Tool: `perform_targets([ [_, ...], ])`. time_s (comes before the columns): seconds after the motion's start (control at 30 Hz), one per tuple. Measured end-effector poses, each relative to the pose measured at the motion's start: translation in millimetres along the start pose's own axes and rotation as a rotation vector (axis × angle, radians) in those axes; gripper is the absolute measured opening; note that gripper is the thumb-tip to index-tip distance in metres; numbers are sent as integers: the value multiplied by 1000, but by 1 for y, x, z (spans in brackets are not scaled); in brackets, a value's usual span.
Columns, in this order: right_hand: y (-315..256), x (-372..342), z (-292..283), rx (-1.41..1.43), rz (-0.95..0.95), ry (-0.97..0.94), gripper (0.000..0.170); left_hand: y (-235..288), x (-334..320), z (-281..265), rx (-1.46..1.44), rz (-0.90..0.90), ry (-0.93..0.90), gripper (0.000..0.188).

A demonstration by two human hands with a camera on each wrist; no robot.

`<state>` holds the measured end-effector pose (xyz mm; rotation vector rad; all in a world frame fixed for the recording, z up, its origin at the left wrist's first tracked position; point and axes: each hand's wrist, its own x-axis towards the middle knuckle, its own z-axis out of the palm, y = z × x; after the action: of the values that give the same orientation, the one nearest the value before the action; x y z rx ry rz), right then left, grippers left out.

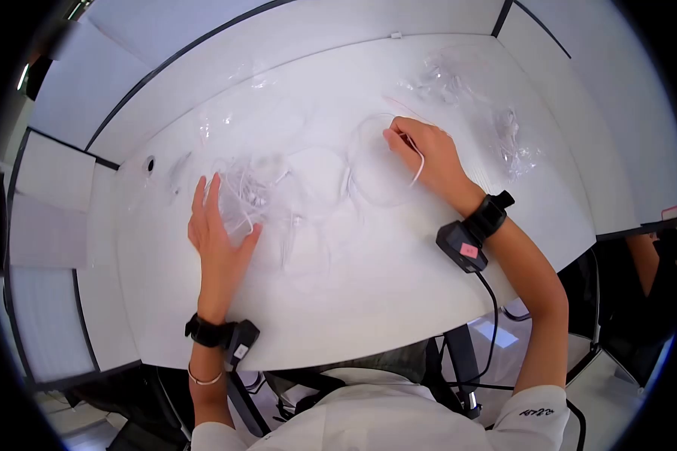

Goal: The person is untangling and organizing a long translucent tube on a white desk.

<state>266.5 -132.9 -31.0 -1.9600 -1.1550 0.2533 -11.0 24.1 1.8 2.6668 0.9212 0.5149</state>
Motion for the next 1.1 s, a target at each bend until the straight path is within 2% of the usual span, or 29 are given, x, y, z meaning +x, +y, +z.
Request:
perform_targets([
  [0.37, -22, 4, 3, -112, -62, -131, 17, -3, -9, -5, -88, -71, -62, 86],
  [0.67, -23, 11, 2, -64, -22, -112, 19, -5, -6, -8, -88, -84, -104, 84],
  [1.1, -11, 12, 7, -74, -72, -52, 22, -10, -7, -4, -51, -11, -18, 80],
])
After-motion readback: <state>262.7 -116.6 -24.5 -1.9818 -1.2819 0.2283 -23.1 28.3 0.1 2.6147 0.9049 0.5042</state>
